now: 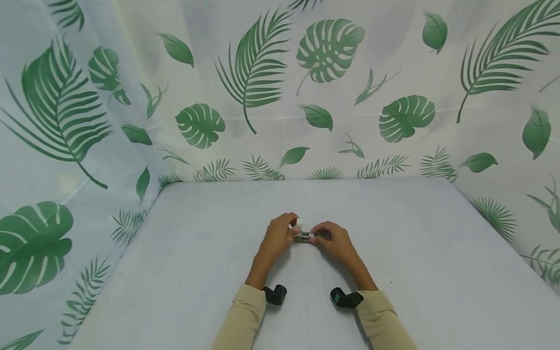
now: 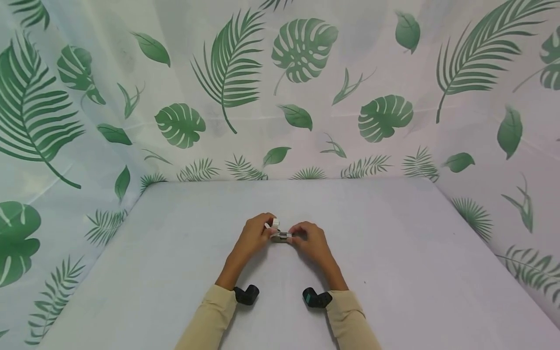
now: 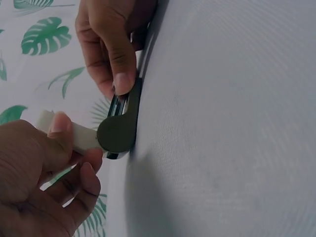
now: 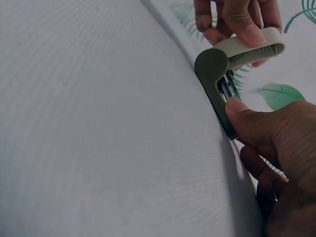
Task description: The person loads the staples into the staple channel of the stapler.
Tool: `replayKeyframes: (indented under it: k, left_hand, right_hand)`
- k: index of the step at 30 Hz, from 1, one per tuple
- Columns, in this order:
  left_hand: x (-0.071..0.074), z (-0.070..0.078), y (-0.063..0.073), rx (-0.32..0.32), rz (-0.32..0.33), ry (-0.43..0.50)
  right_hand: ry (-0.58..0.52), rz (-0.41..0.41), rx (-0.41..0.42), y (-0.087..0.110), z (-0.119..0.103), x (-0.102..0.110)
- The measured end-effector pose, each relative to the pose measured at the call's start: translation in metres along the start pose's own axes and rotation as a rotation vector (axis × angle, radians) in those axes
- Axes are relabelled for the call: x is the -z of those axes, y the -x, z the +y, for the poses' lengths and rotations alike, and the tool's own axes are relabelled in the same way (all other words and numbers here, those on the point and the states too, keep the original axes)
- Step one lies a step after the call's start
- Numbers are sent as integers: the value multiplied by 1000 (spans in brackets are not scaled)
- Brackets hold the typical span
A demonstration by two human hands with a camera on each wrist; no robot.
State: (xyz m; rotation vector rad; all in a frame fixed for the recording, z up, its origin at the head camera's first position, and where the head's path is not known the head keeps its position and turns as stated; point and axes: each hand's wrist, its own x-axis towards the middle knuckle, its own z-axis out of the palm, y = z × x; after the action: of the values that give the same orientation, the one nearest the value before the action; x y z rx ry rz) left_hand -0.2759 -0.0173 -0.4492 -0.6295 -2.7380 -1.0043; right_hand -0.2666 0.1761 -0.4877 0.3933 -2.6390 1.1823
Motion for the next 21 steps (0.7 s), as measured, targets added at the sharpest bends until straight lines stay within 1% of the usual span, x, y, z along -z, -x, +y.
replayKeyframes:
  k: [2,6,9,12,21]
  left_hand:
    - [0,3,-1,-17,-13,-61]
    - [-2,9,-2,-80,-6,-185]
    - [-2,11,-1,-112,16,-222]
    - [-2,13,-2,-114,21,-234]
    - [-8,15,-3,-146,3,-333]
  right_hand:
    - [-6,10,13,0,0,0]
    - [-16,22,32,-1,0,0]
    - [-18,27,33,-2,-2,0]
    - [-21,30,22,-2,-3,0]
    - [-33,31,6,-2,-5,1]
